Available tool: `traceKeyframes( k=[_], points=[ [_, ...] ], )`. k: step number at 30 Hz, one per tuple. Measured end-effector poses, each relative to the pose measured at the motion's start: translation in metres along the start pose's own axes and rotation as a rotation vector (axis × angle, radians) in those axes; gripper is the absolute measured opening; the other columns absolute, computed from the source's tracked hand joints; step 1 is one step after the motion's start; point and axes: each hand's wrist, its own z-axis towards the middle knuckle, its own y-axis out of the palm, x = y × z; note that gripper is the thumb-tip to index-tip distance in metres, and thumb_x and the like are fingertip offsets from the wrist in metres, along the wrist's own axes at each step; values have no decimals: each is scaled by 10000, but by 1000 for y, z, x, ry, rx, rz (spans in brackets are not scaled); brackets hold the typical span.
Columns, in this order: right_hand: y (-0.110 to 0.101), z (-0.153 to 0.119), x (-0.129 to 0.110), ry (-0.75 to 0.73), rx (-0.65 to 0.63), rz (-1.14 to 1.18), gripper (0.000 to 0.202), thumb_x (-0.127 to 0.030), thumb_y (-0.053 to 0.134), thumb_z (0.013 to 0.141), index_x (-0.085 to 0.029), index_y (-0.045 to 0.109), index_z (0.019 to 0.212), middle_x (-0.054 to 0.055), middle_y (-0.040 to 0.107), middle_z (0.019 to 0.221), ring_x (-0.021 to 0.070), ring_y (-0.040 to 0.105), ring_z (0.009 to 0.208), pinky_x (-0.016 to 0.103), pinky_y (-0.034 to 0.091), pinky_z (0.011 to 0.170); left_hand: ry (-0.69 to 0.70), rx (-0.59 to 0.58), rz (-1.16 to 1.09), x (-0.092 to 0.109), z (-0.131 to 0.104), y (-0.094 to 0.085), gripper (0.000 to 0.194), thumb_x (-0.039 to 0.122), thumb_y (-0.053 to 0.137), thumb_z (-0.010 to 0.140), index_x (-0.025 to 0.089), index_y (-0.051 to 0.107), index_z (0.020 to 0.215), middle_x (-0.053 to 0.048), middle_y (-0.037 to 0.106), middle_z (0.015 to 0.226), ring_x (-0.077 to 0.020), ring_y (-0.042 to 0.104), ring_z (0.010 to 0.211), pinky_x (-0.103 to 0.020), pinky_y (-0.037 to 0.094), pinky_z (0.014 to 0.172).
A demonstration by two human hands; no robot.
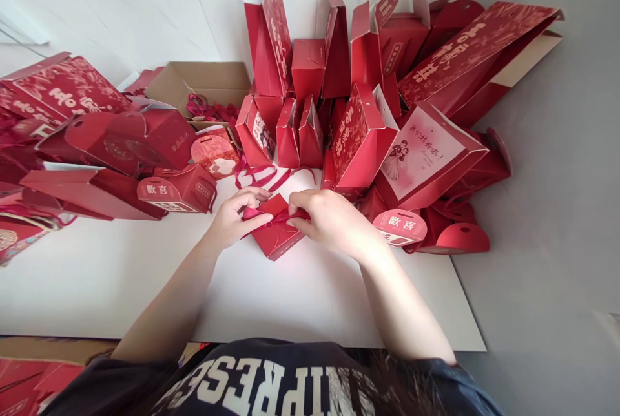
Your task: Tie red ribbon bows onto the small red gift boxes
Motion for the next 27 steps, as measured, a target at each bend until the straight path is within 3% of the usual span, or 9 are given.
traceKeyframes(
  k=[4, 8, 16, 19, 21, 24, 27],
  points=[
    [-4, -6, -9, -34, -55, -75, 125, -189, 566, 908, -191, 559, 784, 5, 628, 742, 134, 528, 654, 255, 347, 633, -25, 33, 31, -3, 1, 2, 441, 273, 736, 760, 199, 322, 626, -81, 641, 1094, -232, 606, 1098, -406, 471, 955],
    [-1, -12, -16, -65, -253, -102, 159, -165, 560, 882, -198, 592, 731, 7, 659, 732, 153, 572, 684, 269, 326, 616, -20, 70, 54, -4, 2, 3, 455, 297, 738, 755, 204, 309, 635, -81, 637, 1070, -220, 617, 1021, -405, 484, 930],
    [22, 4, -15, 119, -489, -246, 151, -127, 617, 763, -181, 610, 622, 56, 635, 621, 198, 578, 590, 302, 262, 506, -109, 50, -16, -3, 1, 3, 346, 366, 657, 831, 196, 400, 673, -75, 647, 1055, -224, 601, 1073, -413, 467, 964],
    [14, 1, -11, 160, -465, -240, 49, -177, 655, 752, -187, 660, 704, 75, 681, 705, 231, 618, 659, 303, 301, 534, -181, 58, -45, -1, 1, -5, 245, 393, 667, 827, 199, 516, 831, -45, 660, 1051, -170, 624, 904, -327, 498, 824],
    [4, -6, -7, 169, -410, -195, 41, -227, 659, 779, -211, 690, 758, 65, 701, 755, 232, 634, 706, 300, 332, 566, -240, 38, 13, 1, 1, -17, 263, 445, 659, 829, 200, 583, 891, -20, 670, 934, -148, 606, 767, -285, 481, 719],
    [-10, -13, 0, 225, -221, -164, 102, -227, 602, 838, -229, 689, 892, 53, 715, 852, 220, 648, 766, 294, 389, 622, -372, -122, 181, 3, -3, -40, 406, 554, 578, 862, 179, 700, 764, -21, 675, 725, -180, 618, 732, -280, 454, 684],
    [-18, -13, 6, 115, -99, -63, 211, -258, 623, 855, -225, 646, 1062, 59, 698, 1058, 228, 637, 959, 299, 446, 770, -519, -319, 247, 2, -6, -57, 536, 611, 522, 873, 174, 748, 657, -55, 726, 701, -207, 664, 719, -288, 468, 690]
  ],
)
